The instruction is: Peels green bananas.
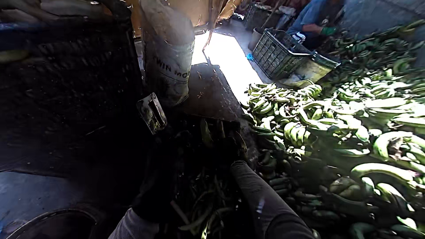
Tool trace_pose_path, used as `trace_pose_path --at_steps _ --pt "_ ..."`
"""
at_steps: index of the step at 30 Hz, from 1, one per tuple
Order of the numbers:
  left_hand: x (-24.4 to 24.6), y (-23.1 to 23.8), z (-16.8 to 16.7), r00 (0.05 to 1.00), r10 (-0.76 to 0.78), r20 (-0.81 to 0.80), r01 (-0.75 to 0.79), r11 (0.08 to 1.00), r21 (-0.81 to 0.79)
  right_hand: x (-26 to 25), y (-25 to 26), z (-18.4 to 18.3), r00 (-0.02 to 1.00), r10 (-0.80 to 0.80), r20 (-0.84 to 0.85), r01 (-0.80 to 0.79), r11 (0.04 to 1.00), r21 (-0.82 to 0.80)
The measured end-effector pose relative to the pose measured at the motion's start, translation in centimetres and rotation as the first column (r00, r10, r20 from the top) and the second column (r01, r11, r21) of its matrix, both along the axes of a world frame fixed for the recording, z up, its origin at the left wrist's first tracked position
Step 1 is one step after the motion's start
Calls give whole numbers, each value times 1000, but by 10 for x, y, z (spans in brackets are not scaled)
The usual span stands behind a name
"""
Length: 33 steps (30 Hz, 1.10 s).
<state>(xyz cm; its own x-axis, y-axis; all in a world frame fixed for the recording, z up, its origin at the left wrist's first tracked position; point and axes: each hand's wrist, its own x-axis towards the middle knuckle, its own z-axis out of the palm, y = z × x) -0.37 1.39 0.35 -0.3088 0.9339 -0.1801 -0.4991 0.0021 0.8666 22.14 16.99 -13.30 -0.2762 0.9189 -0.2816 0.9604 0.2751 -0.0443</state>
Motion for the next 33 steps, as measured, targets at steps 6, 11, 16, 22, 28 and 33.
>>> trace_pose_path --at_steps 6,11,16,22,28,33 --pt "7 -1 9 996 -1 -87 -5 997 -73 2 -17 6 986 -54 -155 55 998 4" --pt "10 0 1 996 -24 -88 20 999 -51 5 -18 13 452 -345 -823 345 918 -196" --pt "20 10 -11 993 -66 -99 70 997 35 23 -59 53 527 -129 -840 262 965 15" --pt "39 16 -35 951 -309 15 310 949 -57 20 -171 79 -61 -342 -938 -1 940 -342" --pt "92 -8 -44 880 -390 -273 389 919 -61 34 -204 93 638 -290 -714 239 955 -174" --pt "106 -50 -41 526 -385 -758 475 872 -113 71 -227 76 291 -395 -871 392 880 -268"
